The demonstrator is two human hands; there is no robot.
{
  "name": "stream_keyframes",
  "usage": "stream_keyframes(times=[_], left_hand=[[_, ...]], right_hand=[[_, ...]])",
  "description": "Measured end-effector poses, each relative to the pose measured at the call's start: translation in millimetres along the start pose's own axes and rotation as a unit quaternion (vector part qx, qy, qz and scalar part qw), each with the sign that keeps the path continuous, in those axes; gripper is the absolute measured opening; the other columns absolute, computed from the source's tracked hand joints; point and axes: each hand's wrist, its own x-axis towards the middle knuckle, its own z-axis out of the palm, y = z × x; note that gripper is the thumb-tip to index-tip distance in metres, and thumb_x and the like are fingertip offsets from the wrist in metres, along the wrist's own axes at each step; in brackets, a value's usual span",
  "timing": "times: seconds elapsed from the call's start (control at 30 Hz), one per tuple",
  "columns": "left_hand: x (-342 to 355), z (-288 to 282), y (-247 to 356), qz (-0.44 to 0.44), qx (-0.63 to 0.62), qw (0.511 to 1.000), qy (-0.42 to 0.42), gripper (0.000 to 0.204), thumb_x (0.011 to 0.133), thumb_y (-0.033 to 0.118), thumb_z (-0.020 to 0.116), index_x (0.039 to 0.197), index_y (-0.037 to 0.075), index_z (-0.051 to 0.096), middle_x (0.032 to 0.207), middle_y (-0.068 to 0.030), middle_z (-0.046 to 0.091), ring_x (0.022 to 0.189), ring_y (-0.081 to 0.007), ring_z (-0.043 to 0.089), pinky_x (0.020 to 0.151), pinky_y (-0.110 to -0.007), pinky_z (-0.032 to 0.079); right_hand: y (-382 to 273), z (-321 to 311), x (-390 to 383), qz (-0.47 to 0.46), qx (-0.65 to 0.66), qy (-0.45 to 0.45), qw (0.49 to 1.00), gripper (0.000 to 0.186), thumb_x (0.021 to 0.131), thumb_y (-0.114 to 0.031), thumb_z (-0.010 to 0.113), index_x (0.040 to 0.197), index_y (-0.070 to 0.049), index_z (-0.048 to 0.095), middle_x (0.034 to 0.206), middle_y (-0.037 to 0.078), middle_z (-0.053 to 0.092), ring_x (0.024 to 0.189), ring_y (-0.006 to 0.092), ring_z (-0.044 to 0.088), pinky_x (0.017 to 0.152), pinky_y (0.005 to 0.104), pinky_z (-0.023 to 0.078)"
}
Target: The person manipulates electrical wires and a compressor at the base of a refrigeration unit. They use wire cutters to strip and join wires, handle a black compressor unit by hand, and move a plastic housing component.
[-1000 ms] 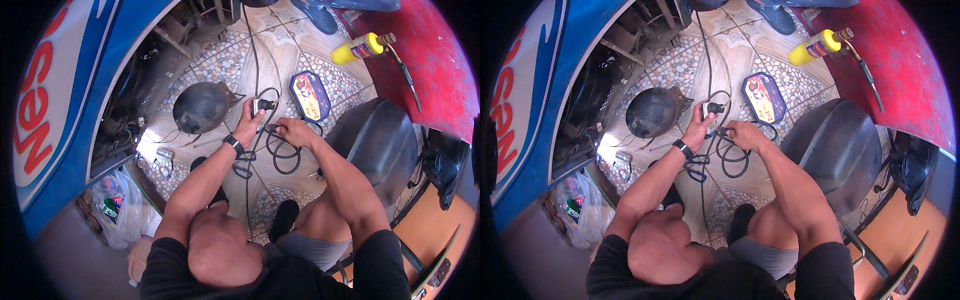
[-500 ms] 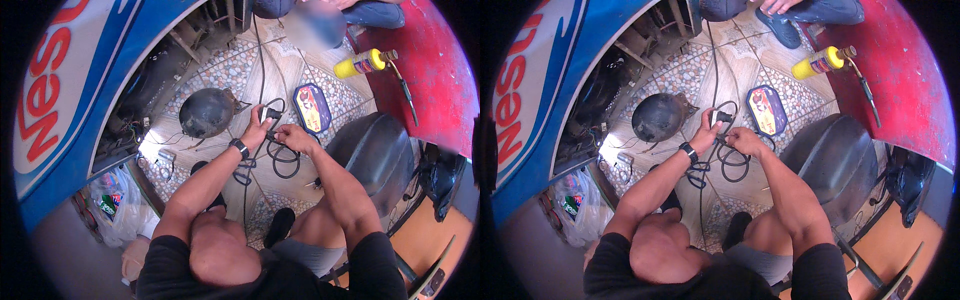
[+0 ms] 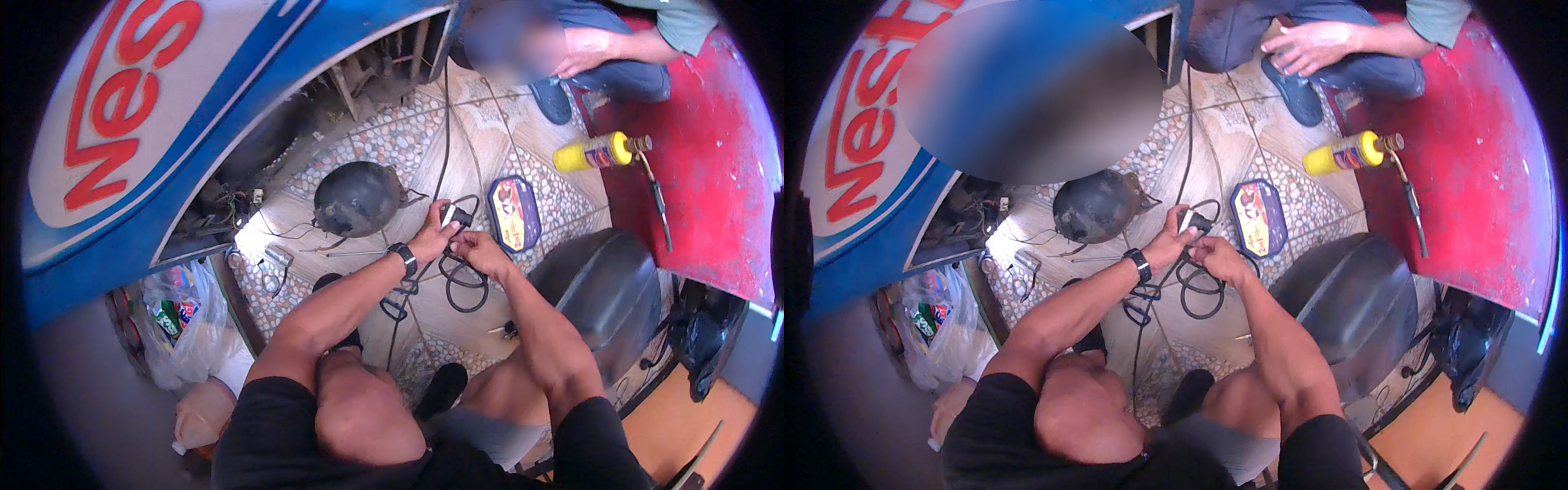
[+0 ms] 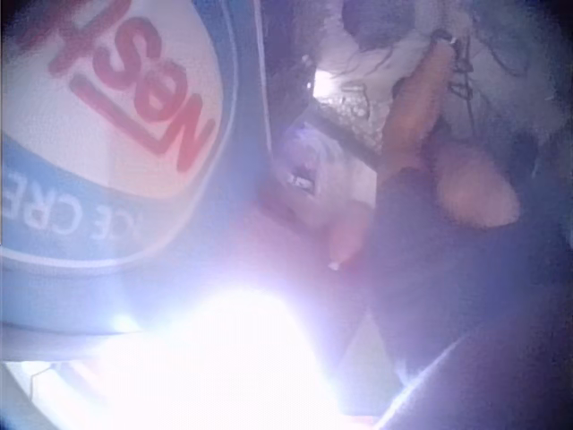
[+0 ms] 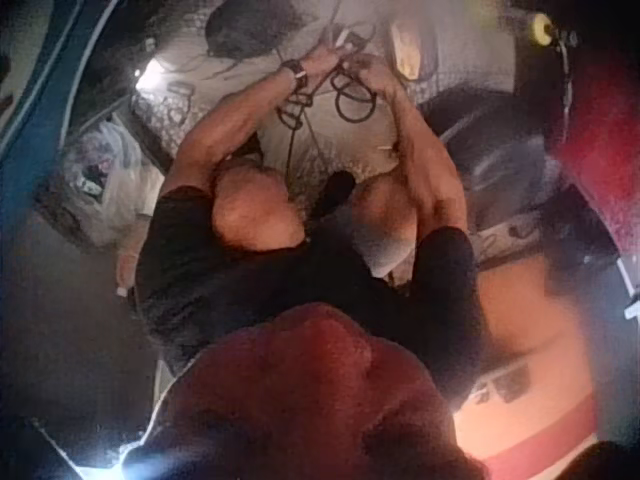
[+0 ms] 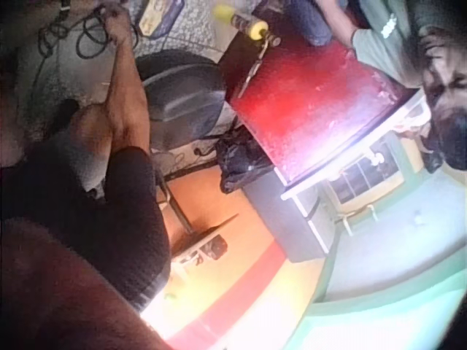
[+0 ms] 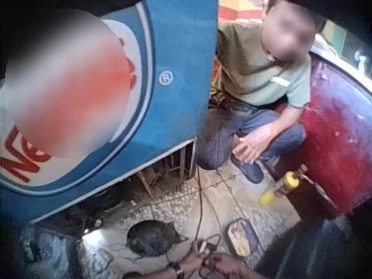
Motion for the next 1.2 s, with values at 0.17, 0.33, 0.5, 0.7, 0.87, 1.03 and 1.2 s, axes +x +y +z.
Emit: stream_keyframes(times=[0.17, 0.33, 0.5, 0.7, 0.87, 1.03, 1.2], left_hand=[[14.4, 11.0, -21.0, 0.054, 0.129, 0.988, 0.068, 0.06, 0.096, 0.022, 0.062, 0.145, 0.006, 0.031, 0.137, -0.0234, 0.047, 0.128, -0.0335, 0.049, 0.108, -0.042, 0.039], [-2.9, 14.3, -9.0, 0.022, 0.2, 0.974, 0.108, 0.072, 0.093, 0.026, 0.064, 0.149, 0.0, 0.027, 0.142, -0.0296, 0.043, 0.133, -0.0428, 0.043, 0.111, -0.046, 0.036], [-52.8, 2.5, 5.2, 0.087, 0.256, 0.958, 0.091, 0.074, 0.09, 0.024, 0.065, 0.148, -0.004, 0.028, 0.136, -0.0297, 0.044, 0.129, -0.0448, 0.042, 0.109, -0.049, 0.036], [-119.3, -70.4, 54.5, 0.022, 0.266, 0.949, -0.168, 0.024, 0.096, 0.027, 0.06, 0.108, 0.006, 0.064, 0.094, -0.0129, 0.066, 0.087, -0.0282, 0.064, 0.078, -0.041, 0.05], [-184.6, -147.4, 10.1, -0.12, 0.285, 0.94, 0.145, 0.024, 0.097, 0.024, 0.059, 0.101, 0.002, 0.066, 0.081, -0.01, 0.067, 0.07, -0.0199, 0.063, 0.069, -0.034, 0.051], [-184.3, -157.1, -18.7, -0.068, 0.015, 0.934, 0.352, 0.045, 0.095, 0.007, 0.056, 0.139, 0.004, 0.047, 0.129, -0.0122, 0.059, 0.102, -0.0199, 0.062, 0.083, -0.031, 0.052], [-180.6, -144.3, -17.3, -0.069, -0.083, 0.938, 0.329, 0.057, 0.095, 0.003, 0.054, 0.149, 0.006, 0.037, 0.137, -0.0129, 0.052, 0.104, -0.0207, 0.06, 0.087, -0.032, 0.052]], right_hand=[[16.9, 1.9, 14.3, -0.007, -0.085, 0.027, 0.996, 0.03, 0.094, -0.025, 0.065, 0.111, 0.0, 0.067, 0.098, 0.012, 0.071, 0.088, 0.0208, 0.064, 0.08, 0.0353, 0.05], [13.1, 3.1, 6.0, -0.012, -0.182, 0.021, 0.983, 0.038, 0.093, -0.029, 0.064, 0.123, -0.004, 0.062, 0.116, 0.02, 0.069, 0.107, 0.0348, 0.066, 0.092, 0.0407, 0.05], [9.9, -2.8, -5.1, -0.061, -0.277, 0.03, 0.959, 0.039, 0.094, -0.027, 0.062, 0.124, -0.004, 0.061, 0.119, 0.022, 0.066, 0.112, 0.039, 0.063, 0.095, 0.0446, 0.049], [-8.1, -20.6, -15.2, 0.002, -0.457, -0.031, 0.889, 0.044, 0.094, -0.035, 0.06, 0.126, -0.005, 0.062, 0.122, 0.025, 0.064, 0.114, 0.04, 0.062, 0.096, 0.0471, 0.049], [-64.0, -16.1, -32.2, -0.035, -0.448, -0.06, 0.891, 0.037, 0.094, -0.036, 0.059, 0.111, -0.005, 0.07, 0.112, 0.024, 0.068, 0.109, 0.0397, 0.064, 0.093, 0.0461, 0.05], [-86.6, -4.6, -32.4, -0.111, -0.438, -0.036, 0.891, 0.035, 0.093, -0.036, 0.06, 0.101, -0.003, 0.069, 0.105, 0.023, 0.069, 0.102, 0.0411, 0.065, 0.087, 0.0488, 0.05], [-87.0, 5.4, -32.5, -0.193, -0.432, -0.028, 0.881, 0.032, 0.092, -0.034, 0.061, 0.101, -0.005, 0.068, 0.104, 0.024, 0.069, 0.101, 0.0405, 0.066, 0.086, 0.0484, 0.05]])
